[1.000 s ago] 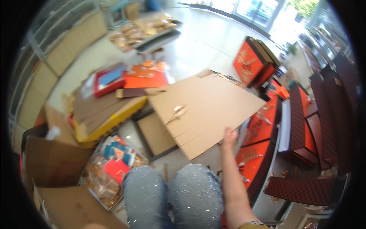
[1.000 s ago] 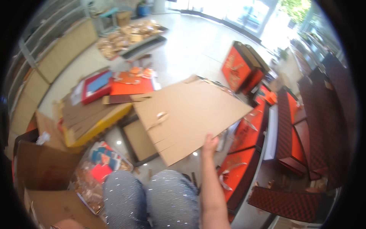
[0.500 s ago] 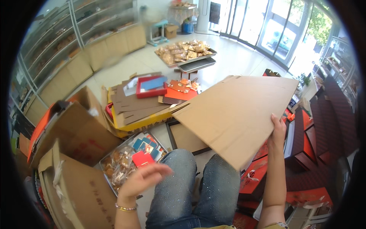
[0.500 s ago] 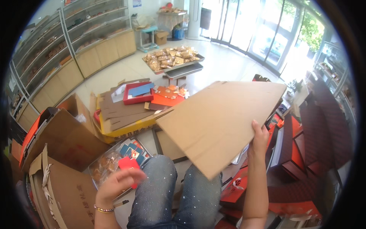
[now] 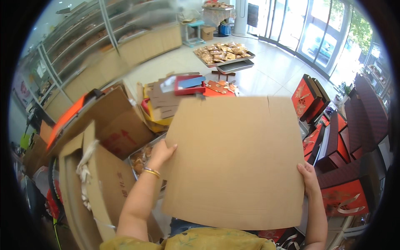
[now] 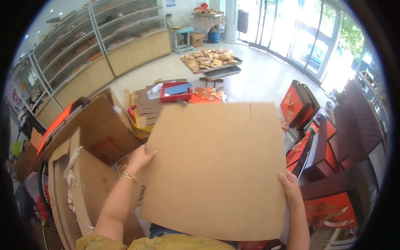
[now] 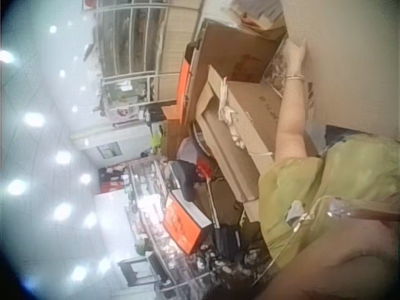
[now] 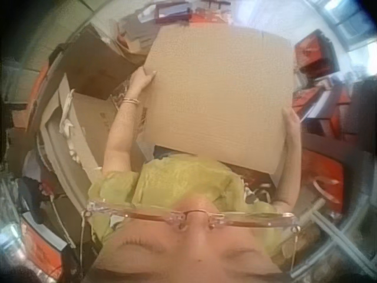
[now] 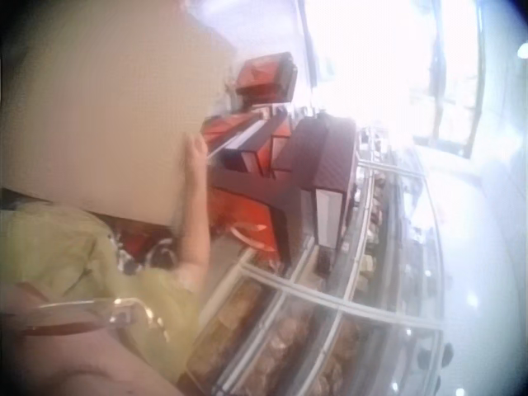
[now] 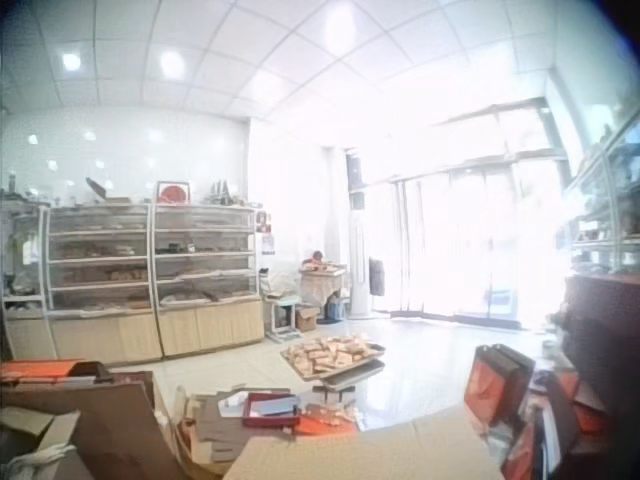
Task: The person sits on the floor and assembles small red gift boxes by folding flaps and inserting tabs. They then assemble larger brown cardboard boxes by folding and interlocking side panels.
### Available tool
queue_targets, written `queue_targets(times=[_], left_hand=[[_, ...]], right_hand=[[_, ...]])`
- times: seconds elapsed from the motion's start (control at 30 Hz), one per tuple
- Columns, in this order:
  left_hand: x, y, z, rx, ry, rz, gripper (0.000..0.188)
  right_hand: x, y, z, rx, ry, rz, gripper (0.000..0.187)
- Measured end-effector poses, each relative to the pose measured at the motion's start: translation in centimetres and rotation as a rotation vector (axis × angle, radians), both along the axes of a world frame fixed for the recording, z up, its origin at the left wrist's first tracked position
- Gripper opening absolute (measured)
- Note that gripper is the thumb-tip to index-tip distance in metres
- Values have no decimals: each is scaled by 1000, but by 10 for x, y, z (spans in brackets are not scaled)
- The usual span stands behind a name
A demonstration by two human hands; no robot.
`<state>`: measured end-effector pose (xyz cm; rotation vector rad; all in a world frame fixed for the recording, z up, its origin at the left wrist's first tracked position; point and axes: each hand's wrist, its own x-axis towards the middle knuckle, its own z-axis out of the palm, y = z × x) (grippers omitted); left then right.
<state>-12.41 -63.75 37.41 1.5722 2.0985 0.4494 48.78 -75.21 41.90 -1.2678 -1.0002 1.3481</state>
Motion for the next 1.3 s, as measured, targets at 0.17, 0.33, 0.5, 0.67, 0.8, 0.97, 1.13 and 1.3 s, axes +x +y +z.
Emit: queue_targets(times=[0.17, 0.33, 0.5, 0.67, 0.8, 0.97, 1.13, 1.3], left_hand=[[2, -15, 7, 211, 256, 119, 74], [-11, -8, 24, 166, 276, 108, 77], [-10, -10, 73, 276, 243, 105, 64], [-15, 3, 106, 25, -506, -110, 48], [-19, 9, 97, -72, -222, -304, 38], [69, -12, 41, 143, 538, -180, 65], [53, -13, 37, 175, -646, -23, 77], [16, -21, 79, -334, -1147, 35, 69]], right_hand=[[10, 19, -37, 43, -406, -1, 46], [-7, 24, -23, 45, -986, -52, 40], [-26, 21, -1, 135, -840, -159, 34], [-36, 23, 28, 258, -1242, -80, 27], [-70, 30, 34, 139, -1534, -7, 35], [-112, 26, -7, 384, -1519, -89, 34], [-56, 31, -36, 213, -431, -173, 49], [-36, 39, 20, -212, -181, 29, 58]])
